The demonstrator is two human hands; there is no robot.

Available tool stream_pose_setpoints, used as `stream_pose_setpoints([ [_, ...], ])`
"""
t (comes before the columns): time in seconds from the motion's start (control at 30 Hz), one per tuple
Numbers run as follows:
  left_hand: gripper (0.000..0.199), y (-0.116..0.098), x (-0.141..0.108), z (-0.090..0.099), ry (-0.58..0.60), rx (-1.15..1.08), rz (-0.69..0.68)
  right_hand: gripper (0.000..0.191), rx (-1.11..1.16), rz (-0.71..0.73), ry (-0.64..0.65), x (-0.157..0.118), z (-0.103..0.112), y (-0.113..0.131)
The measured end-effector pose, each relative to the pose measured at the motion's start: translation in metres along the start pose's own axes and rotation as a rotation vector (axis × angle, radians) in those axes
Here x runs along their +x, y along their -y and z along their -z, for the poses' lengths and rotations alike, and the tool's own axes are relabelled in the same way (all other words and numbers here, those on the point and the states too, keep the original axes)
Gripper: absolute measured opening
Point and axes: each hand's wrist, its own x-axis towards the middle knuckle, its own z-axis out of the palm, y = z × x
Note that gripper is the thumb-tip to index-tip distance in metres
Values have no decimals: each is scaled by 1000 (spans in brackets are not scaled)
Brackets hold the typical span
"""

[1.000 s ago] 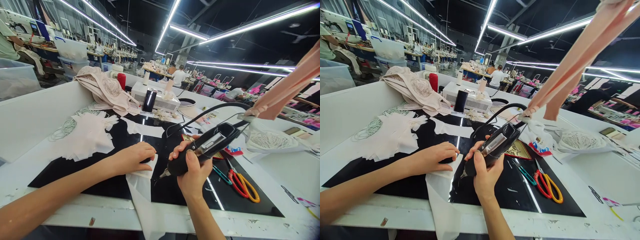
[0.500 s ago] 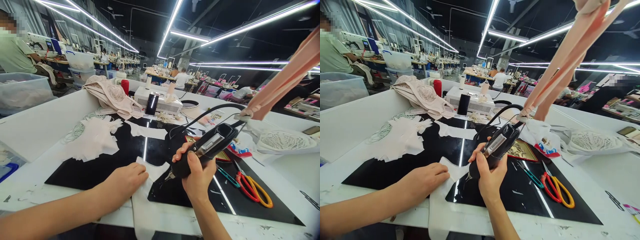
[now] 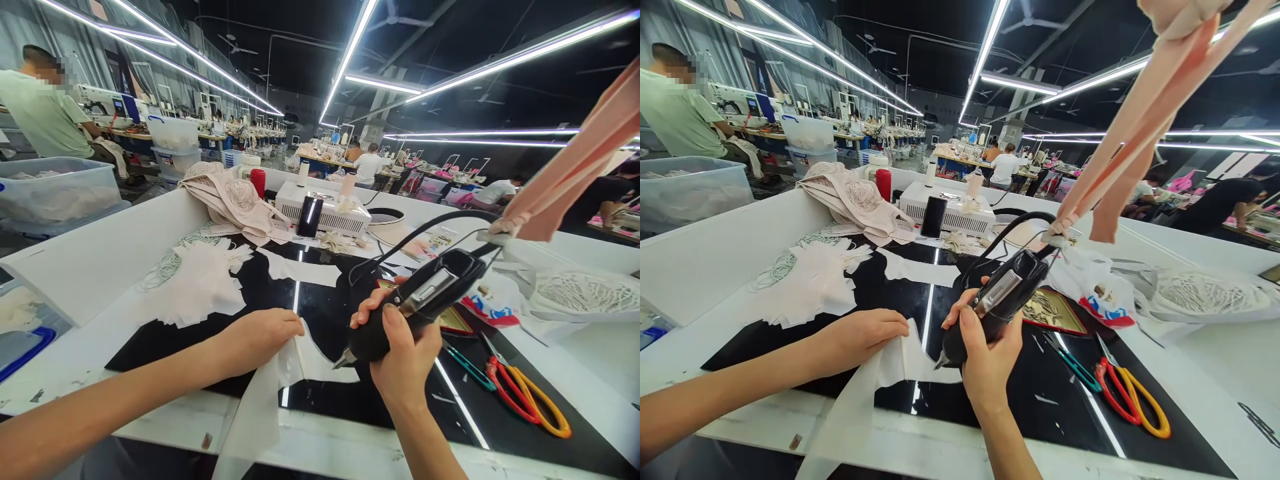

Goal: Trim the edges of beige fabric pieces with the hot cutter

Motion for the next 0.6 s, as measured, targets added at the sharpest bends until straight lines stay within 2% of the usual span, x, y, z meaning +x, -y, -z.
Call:
stream_pose_setpoints([
  [0.13, 36, 5, 16, -8, -25, -9, 35, 43, -7, 1, -7, 2, -2, -3],
  [0.27, 37, 11, 24, -21, -7, 15, 9, 42, -23, 8, -1, 2, 0, -5],
  [0.4, 38, 15, 25, -29, 10, 18, -8, 41, -29, 20, 3, 3, 5, -6],
  [0.6, 37, 15, 21, -31, 7, 21, -4, 40, -42, 48, 7, 0, 12, -8],
])
